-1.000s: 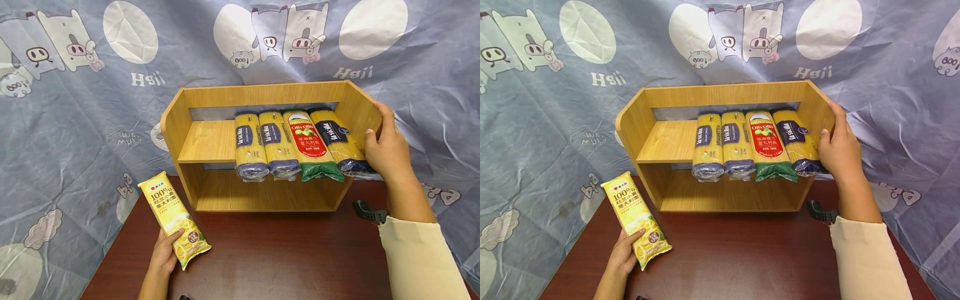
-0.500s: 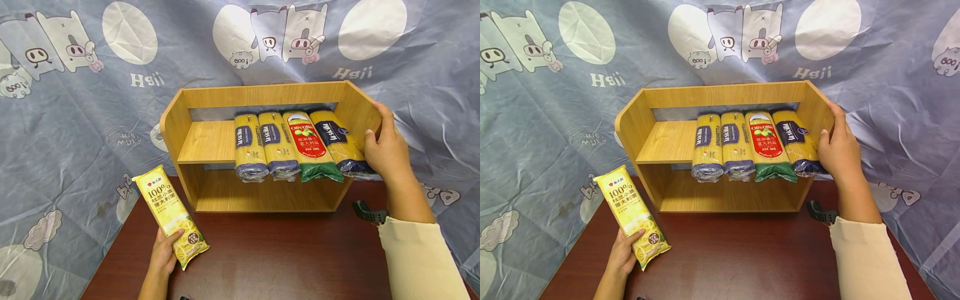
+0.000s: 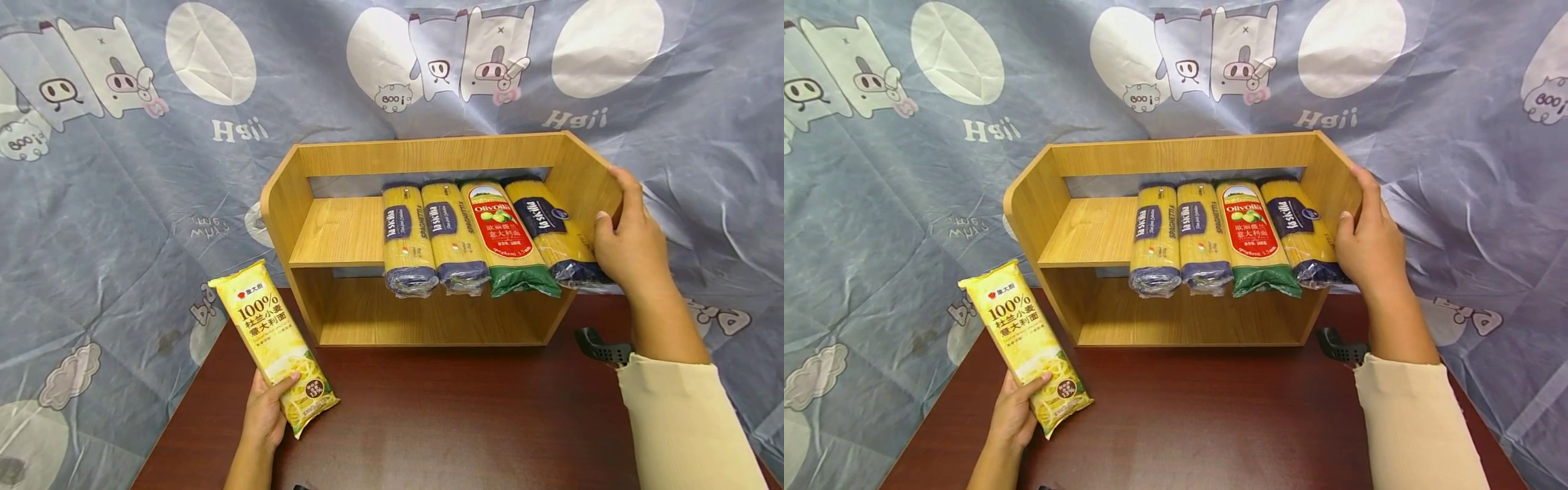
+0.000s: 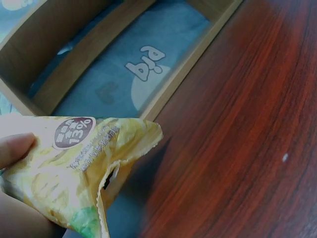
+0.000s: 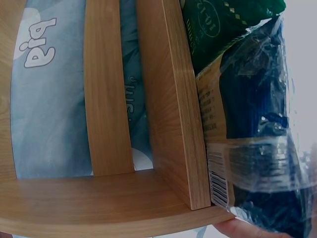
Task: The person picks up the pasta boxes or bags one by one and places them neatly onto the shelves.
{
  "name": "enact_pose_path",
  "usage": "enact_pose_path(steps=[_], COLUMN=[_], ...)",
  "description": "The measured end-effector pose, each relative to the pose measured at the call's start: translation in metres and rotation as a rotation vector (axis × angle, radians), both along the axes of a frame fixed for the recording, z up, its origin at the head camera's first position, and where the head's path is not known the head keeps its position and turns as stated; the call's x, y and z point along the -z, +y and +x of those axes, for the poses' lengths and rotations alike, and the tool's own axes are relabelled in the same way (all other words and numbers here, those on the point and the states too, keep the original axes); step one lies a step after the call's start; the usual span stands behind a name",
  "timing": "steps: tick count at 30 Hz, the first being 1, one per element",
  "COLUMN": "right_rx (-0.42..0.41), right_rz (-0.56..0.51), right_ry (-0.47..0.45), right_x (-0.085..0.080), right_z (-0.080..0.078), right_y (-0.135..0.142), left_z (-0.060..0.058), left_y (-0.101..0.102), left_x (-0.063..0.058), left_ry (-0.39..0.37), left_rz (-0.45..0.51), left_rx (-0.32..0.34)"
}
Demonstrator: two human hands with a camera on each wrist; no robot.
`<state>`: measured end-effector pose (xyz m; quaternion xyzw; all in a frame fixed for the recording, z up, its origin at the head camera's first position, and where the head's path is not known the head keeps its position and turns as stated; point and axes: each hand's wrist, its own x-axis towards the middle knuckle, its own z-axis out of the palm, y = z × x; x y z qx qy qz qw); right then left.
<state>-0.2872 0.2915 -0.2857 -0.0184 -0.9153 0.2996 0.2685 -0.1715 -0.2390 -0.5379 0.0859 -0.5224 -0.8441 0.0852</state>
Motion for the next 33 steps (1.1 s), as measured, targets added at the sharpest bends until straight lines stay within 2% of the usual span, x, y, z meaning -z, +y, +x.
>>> enact_pose_path(steps=[12, 19, 25, 33], right_rx=[-0.005, -0.007, -0.011, -0.01], right_rz=[0.003, 0.001, 0.0, 0.003], right_ry=[0.015, 0.017, 0.017, 0.005], right_x=[0.002, 0.0, 0.0, 0.001], right_z=[0.0, 0.0, -0.001, 0.0], right_y=[0.0, 0.0, -0.001, 0.0], left_z=[0.008, 0.014, 0.018, 0.021], left_y=[0.002, 0.006, 0.01, 0.016], left_x=[-0.023, -0.033, -0.043, -0.056], left_ry=[0.044, 0.079, 0.104, 0.115], left_rz=[-0.066, -0.071, -0.059, -0.128], left_rx=[-0.047, -0.019, -0.029, -0.01])
